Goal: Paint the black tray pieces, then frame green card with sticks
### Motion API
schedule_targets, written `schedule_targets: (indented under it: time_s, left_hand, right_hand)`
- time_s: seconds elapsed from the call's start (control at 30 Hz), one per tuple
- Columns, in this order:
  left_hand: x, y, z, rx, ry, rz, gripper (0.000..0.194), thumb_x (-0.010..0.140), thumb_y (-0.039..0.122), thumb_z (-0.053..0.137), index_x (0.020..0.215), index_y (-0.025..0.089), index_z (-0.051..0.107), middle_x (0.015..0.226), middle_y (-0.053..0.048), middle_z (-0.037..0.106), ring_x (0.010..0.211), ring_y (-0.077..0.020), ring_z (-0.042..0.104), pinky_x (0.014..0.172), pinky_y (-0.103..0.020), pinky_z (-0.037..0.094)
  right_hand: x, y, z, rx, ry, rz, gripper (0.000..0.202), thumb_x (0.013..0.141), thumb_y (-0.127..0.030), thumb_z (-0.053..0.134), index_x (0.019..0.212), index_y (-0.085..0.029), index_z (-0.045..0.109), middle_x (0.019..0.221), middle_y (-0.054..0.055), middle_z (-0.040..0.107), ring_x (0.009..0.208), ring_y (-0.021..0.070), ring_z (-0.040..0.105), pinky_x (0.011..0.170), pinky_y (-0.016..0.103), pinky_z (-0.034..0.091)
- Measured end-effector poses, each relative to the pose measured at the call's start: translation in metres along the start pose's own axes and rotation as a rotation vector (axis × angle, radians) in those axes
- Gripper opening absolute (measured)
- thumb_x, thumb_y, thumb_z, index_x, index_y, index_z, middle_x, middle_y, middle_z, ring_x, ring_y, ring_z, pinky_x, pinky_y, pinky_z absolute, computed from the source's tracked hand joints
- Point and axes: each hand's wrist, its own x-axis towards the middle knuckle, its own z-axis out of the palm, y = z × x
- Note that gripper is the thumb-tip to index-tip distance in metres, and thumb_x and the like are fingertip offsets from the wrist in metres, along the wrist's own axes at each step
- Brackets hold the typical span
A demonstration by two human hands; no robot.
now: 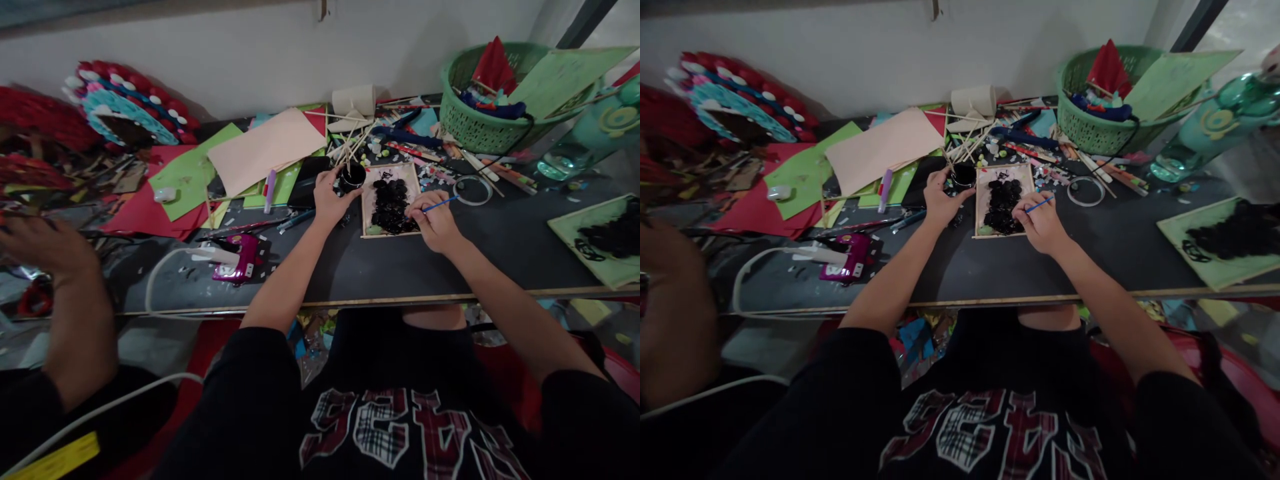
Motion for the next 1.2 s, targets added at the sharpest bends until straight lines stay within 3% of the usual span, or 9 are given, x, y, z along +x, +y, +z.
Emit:
schedule_targets:
  time_s: [0.2,0.37,0.5,0.63,0.97,1.1,1.2]
  left_hand:
    - [-0.0031,0.0086,-0.0034,-0.006,-0.037,0.003,0.078,0.066,0.068,0.08,0.126,0.022,0.061,0.114,-0.01,0.068,0.113,-0.0296,0.06,0.105,-0.046,0.046]
    - [-0.0035,0.0075,-0.0036,-0.02,-0.045,0.023,0.078,0.068,0.068,0.078,0.128,0.022,0.059,0.117,-0.011,0.068,0.114,-0.0294,0.059,0.106,-0.046,0.045]
    - [-0.0034,0.0054,-0.0029,-0.009,-0.05,0.033,0.077,0.07,0.068,0.077,0.13,0.022,0.058,0.116,-0.011,0.067,0.116,-0.0299,0.059,0.107,-0.046,0.044]
    - [-0.0039,0.0084,-0.0037,-0.012,-0.043,0.041,0.075,0.07,0.069,0.076,0.127,0.023,0.06,0.114,-0.011,0.067,0.113,-0.0296,0.06,0.105,-0.046,0.045]
    - [-0.0026,0.0074,-0.0019,-0.043,-0.041,0.035,0.08,0.067,0.077,0.072,0.124,0.022,0.062,0.114,-0.012,0.067,0.114,-0.0308,0.059,0.104,-0.047,0.046]
    - [-0.0028,0.0043,-0.0018,-0.023,-0.026,0.055,0.076,0.068,0.075,0.073,0.122,0.022,0.063,0.113,-0.011,0.067,0.111,-0.0288,0.061,0.102,-0.044,0.048]
    - [-0.0023,0.0035,-0.0025,-0.014,-0.033,0.049,0.076,0.068,0.073,0.074,0.123,0.022,0.063,0.113,-0.011,0.067,0.112,-0.0293,0.061,0.102,-0.044,0.048]
  right_hand:
    - [0.0014,-0.0023,-0.0015,-0.006,-0.033,-0.013,0.046,0.103,-0.051,0.026,0.079,-0.024,0.054,0.083,0.002,0.069,0.087,0.02,0.061,0.093,0.044,0.033]
    - [0.0013,-0.0012,-0.0037,-0.015,0.046,-0.006,0.045,0.104,-0.05,0.025,0.08,-0.024,0.053,0.081,0.002,0.068,0.088,0.0194,0.06,0.092,0.044,0.033]
    - [0.0002,-0.0011,-0.0028,-0.012,-0.007,-0.02,0.047,0.104,-0.049,0.023,0.079,-0.024,0.054,0.083,0.001,0.068,0.09,0.0195,0.06,0.095,0.045,0.034]
    - [-0.0001,-0.0002,-0.0012,0.012,0.042,0.003,0.046,0.104,-0.049,0.023,0.078,-0.024,0.053,0.08,0.001,0.068,0.091,0.0199,0.06,0.094,0.044,0.034]
    - [0.0007,0.0018,0.0013,-0.015,-0.031,0.019,0.047,0.104,-0.048,0.021,0.081,-0.024,0.054,0.081,0.001,0.066,0.093,0.0195,0.059,0.096,0.042,0.032]
    - [0.002,0.0003,-0.0005,0.033,0.071,0.06,0.048,0.104,-0.049,0.022,0.078,-0.025,0.053,0.079,0.002,0.066,0.089,0.0199,0.06,0.094,0.043,0.035]
    - [0.0028,-0.0007,-0.0015,0.028,0.053,0.073,0.049,0.103,-0.053,0.023,0.078,-0.025,0.055,0.08,0.003,0.068,0.091,0.0209,0.061,0.095,0.044,0.037]
